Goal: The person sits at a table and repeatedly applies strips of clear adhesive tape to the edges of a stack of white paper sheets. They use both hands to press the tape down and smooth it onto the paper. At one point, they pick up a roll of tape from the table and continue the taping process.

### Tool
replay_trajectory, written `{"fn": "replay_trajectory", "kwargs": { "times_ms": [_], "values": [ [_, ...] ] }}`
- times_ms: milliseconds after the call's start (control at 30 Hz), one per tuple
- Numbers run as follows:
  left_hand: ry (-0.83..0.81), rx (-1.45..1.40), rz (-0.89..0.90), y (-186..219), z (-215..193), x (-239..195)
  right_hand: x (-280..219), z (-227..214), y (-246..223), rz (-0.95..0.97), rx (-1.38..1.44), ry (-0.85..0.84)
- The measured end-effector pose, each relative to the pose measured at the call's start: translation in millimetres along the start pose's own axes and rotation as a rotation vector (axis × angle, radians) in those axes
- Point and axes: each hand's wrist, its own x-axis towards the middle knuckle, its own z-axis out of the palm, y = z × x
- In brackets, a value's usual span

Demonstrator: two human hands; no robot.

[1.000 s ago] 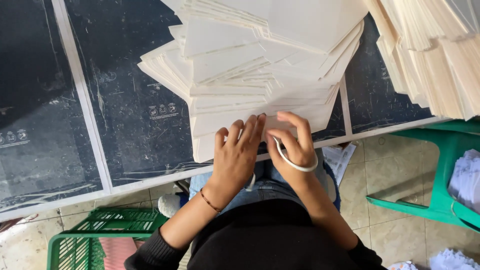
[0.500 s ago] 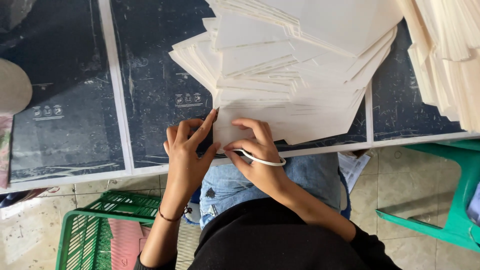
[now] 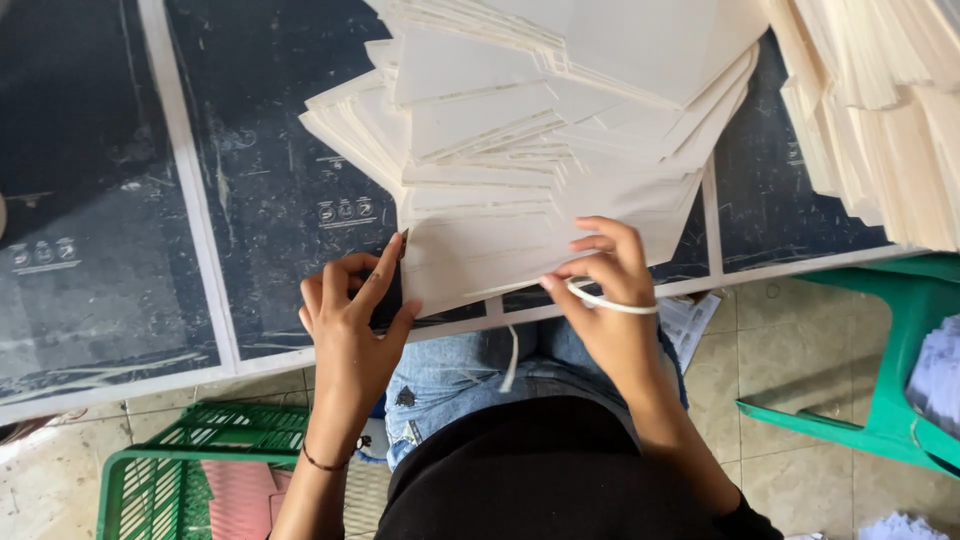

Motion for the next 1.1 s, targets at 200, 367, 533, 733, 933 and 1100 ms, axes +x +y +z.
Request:
{"fn": "replay_trajectory", "kwargs": {
  "times_ms": [200,367,533,733,933,1100],
  "values": [
    [0.044,0.144,0.159,27.7,26.3,14.2,-3.2,2.3,14.3,0.078,-0.079,0.07],
    [0.008,0.14,0.378,75.8,62.3,32.4,1.1,1.0,0.9,0.038,-0.171,0.109],
    [0.147,0.331,0.557,114.8,56.2,61.7,17.6,-20.9,-20.9,-0.083,-0.18,0.186],
    [0.465,0.7,0.682,117.0,39.9,85.7,24.9,-15.9,-28.9,-0.196,-0.218,0.335],
    [0.265,0.296,0.604,76.7,70.7,44.0,15.7,5.6,4.3,-0.078,-0.227,0.165],
    [0.115,0.348,0.588,64.5,81.7,17.4,10.8,6.5,6.0,-0.116,-0.263,0.137]
  ]
}}
